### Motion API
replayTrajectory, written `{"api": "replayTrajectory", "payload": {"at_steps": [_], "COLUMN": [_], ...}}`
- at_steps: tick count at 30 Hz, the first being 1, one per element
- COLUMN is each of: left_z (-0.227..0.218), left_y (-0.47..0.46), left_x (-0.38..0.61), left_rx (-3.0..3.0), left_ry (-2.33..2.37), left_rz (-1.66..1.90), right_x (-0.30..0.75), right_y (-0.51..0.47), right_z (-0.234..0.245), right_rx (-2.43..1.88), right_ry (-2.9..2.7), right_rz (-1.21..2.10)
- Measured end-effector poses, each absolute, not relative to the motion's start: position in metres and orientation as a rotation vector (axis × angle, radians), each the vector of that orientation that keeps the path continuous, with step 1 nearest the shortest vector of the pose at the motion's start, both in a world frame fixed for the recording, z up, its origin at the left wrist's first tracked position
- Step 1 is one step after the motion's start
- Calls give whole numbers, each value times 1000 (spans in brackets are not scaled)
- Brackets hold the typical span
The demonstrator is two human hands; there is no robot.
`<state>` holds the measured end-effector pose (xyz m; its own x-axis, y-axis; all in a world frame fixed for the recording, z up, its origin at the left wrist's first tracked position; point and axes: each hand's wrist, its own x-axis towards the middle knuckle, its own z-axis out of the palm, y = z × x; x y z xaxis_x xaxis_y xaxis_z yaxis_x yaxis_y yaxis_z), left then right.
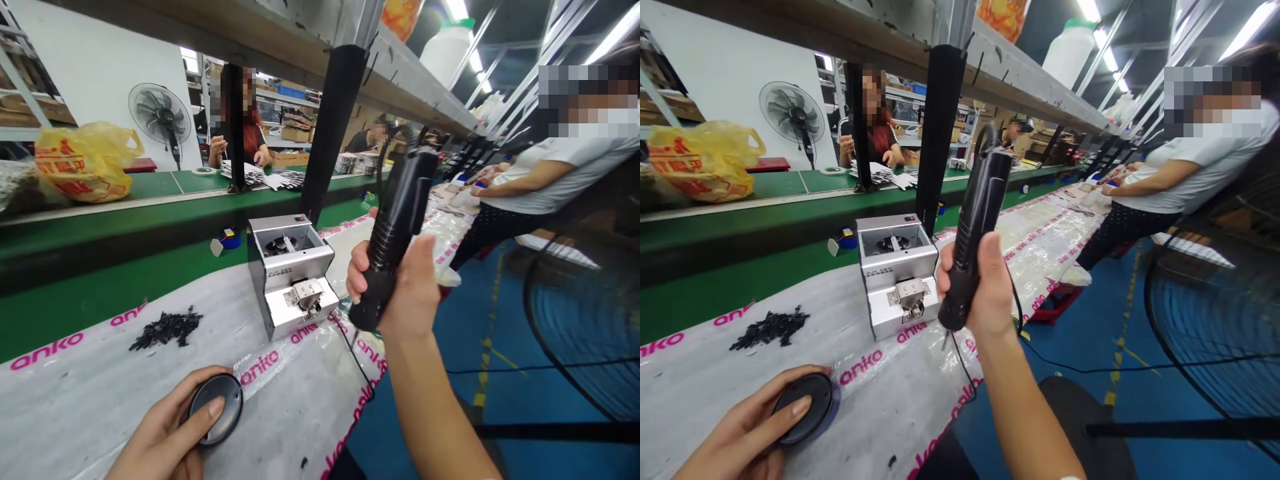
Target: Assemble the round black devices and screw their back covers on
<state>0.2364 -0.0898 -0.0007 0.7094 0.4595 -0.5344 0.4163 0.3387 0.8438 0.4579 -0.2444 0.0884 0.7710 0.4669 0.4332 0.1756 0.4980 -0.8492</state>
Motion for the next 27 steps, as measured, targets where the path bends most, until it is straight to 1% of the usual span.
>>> {"api": "replayTrajectory", "payload": {"at_steps": [2, 5, 9, 11, 14, 17, 21, 23, 27], "left_z": [-4, -6, -4, -4, -5, -6, -6, -5, -3], "left_y": [-89, -86, -85, -84, -83, -81, -79, -78, -79], "left_x": [236, 235, 234, 233, 233, 232, 232, 232, 230], "left_rx": [1283, 1289, 1293, 1296, 1277, 1263, 1265, 1277, 1300], "left_ry": [819, 801, 799, 789, 762, 734, 679, 640, 604], "left_rz": [10, 4, -9, -17, -24, -56, -46, -38, -14], "right_x": [445, 441, 452, 455, 446, 421, 377, 361, 350], "right_y": [-229, -206, -189, -190, -199, -205, -195, -184, -169], "right_z": [91, 85, 71, 66, 67, 80, 95, 91, 67], "right_rx": [-987, -996, -1072, -1069, -1073, -1044, -1007, -988, -883], "right_ry": [-742, -792, -803, -796, -769, -725, -750, -828, -1027], "right_rz": [59, -141, -245, -223, -90, 75, 114, 130, 220]}}
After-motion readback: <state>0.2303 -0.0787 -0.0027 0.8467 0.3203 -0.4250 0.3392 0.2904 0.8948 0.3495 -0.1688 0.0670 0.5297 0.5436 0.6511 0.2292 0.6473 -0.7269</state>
